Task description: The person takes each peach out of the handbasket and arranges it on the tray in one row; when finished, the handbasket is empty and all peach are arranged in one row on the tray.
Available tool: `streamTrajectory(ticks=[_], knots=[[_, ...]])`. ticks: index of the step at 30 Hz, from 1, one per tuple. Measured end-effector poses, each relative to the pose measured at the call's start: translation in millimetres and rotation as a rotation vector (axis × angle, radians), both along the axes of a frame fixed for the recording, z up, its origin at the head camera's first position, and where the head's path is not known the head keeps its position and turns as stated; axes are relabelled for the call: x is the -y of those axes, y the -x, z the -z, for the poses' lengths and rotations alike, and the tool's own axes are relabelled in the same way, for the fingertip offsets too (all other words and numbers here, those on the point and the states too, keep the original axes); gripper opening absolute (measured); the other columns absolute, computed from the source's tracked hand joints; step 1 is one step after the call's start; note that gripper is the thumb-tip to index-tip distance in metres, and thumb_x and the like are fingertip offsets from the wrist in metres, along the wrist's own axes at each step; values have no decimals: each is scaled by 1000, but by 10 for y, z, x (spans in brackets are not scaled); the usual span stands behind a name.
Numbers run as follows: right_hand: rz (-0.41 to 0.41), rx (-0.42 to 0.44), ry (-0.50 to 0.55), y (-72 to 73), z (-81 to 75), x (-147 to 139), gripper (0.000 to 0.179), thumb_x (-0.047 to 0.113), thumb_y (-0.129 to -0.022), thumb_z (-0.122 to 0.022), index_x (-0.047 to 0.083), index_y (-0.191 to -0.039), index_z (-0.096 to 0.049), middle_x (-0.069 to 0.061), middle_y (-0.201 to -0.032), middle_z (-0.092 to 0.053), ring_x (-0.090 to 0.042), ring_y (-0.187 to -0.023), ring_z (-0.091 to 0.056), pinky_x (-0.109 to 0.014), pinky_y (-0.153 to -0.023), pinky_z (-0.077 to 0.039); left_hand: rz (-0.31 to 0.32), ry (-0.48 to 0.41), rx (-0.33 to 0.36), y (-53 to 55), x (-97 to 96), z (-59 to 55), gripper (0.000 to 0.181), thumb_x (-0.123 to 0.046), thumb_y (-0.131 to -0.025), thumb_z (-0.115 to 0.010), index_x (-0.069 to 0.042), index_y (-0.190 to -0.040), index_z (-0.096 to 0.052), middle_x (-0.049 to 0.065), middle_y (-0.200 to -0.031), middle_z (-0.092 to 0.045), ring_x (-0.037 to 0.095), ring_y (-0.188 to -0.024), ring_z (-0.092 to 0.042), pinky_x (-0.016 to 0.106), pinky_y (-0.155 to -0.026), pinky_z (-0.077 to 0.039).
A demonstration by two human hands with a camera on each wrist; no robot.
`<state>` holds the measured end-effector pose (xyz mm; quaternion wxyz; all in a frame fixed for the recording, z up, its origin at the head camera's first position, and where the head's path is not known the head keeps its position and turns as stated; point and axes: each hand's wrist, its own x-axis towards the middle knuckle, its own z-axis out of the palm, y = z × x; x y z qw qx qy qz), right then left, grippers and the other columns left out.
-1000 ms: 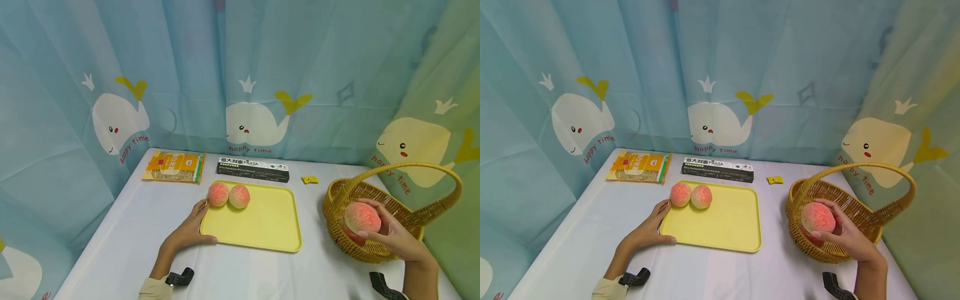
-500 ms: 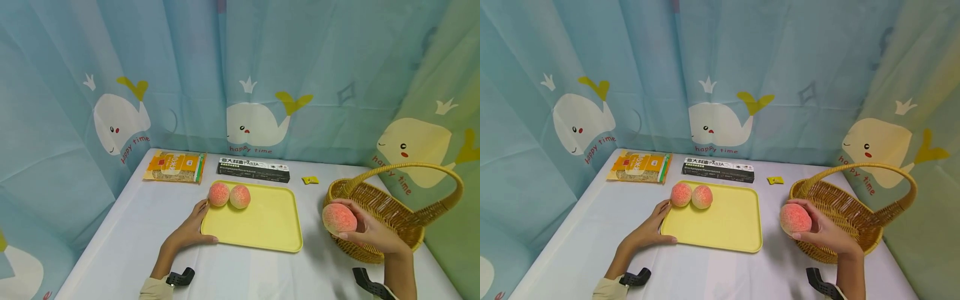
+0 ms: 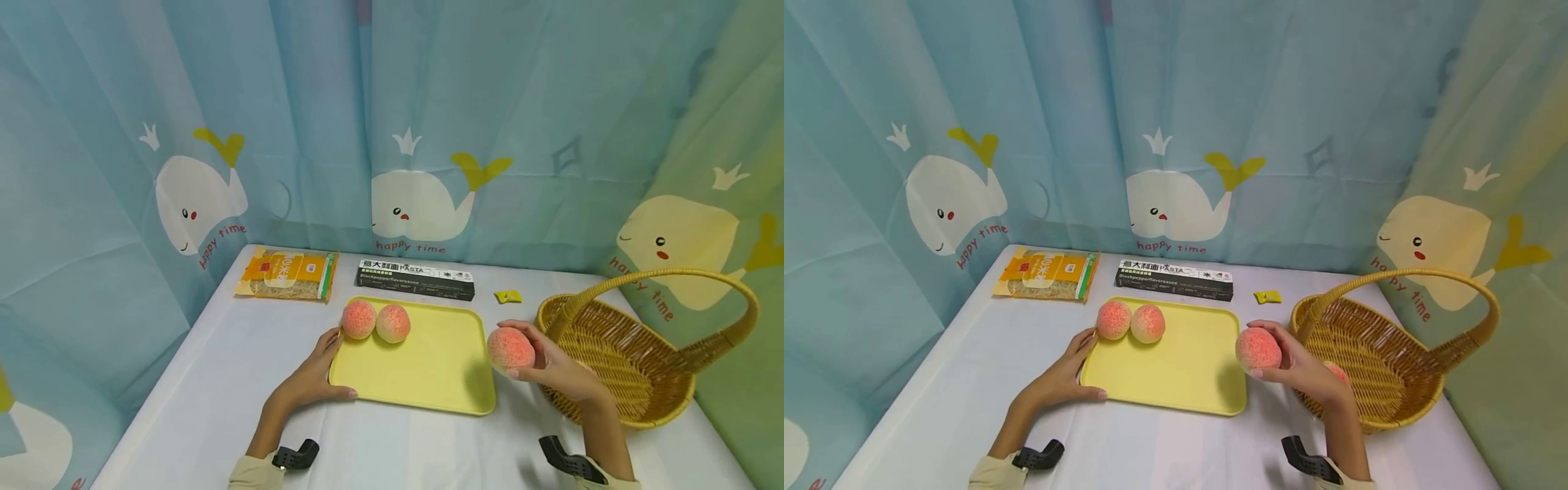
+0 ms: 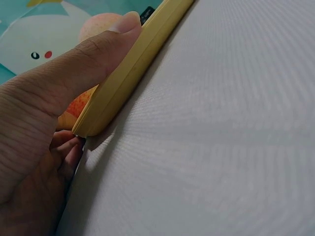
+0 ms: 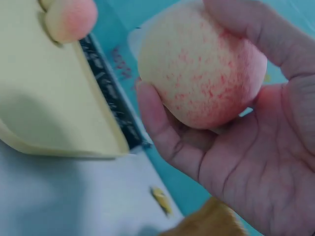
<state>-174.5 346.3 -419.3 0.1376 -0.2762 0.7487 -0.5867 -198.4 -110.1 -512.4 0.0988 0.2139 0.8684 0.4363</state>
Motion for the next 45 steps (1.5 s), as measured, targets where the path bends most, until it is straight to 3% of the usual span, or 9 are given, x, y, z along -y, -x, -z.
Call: streamTrajectory(ticks=[9,17,23,34,39,45], knots=[[119,38,-58,212,169,233,77,-2,-86,-69,0,-149,-25,-4,-137,-46,-3,-117,-55,-19,-94,-48,5,0,0,13,1,24,124,-49,-67,-87,-6,-157,-14,11,-164,-7,31,-151,-10,53,-117,-26],[171,52,-86,385,299,439,73,3,-86,-71,0,-145,-29,-19,-138,-41,-6,-111,-56,-21,-90,-50,1,12,-6,10,13,26,124,-51,-67,-86,-7,-157,-14,10,-164,-7,31,-151,-11,53,-117,-26],[251,77,-135,514,385,587,73,9,-83,-76,7,-144,-36,-18,-138,-44,-15,-111,-55,-24,-89,-48,2,12,-8,9,16,11,125,-51,-66,-86,-6,-157,-13,10,-164,-7,31,-151,-11,52,-118,-25],[265,66,-207,688,489,843,73,14,-82,-78,8,-144,-39,-21,-139,-45,-35,-121,-49,-34,-91,-47,13,0,-10,26,8,35,124,-51,-67,-86,-6,-157,-12,11,-164,-6,31,-151,-10,53,-117,-26],[272,69,-242,719,504,965,75,17,-83,-79,8,-145,-38,-24,-136,-48,-35,-119,-53,-39,-92,-49,8,-7,-8,23,0,21,124,-51,-66,-86,-6,-157,-14,11,-164,-7,31,-151,-11,53,-117,-26],[267,78,-234,769,547,1095,73,16,-84,-77,6,-144,-38,-26,-130,-52,-29,-110,-57,-32,-86,-52,5,-1,-5,21,3,20,125,-51,-66,-87,-6,-157,-14,11,-163,-7,31,-151,-11,52,-118,-25]])
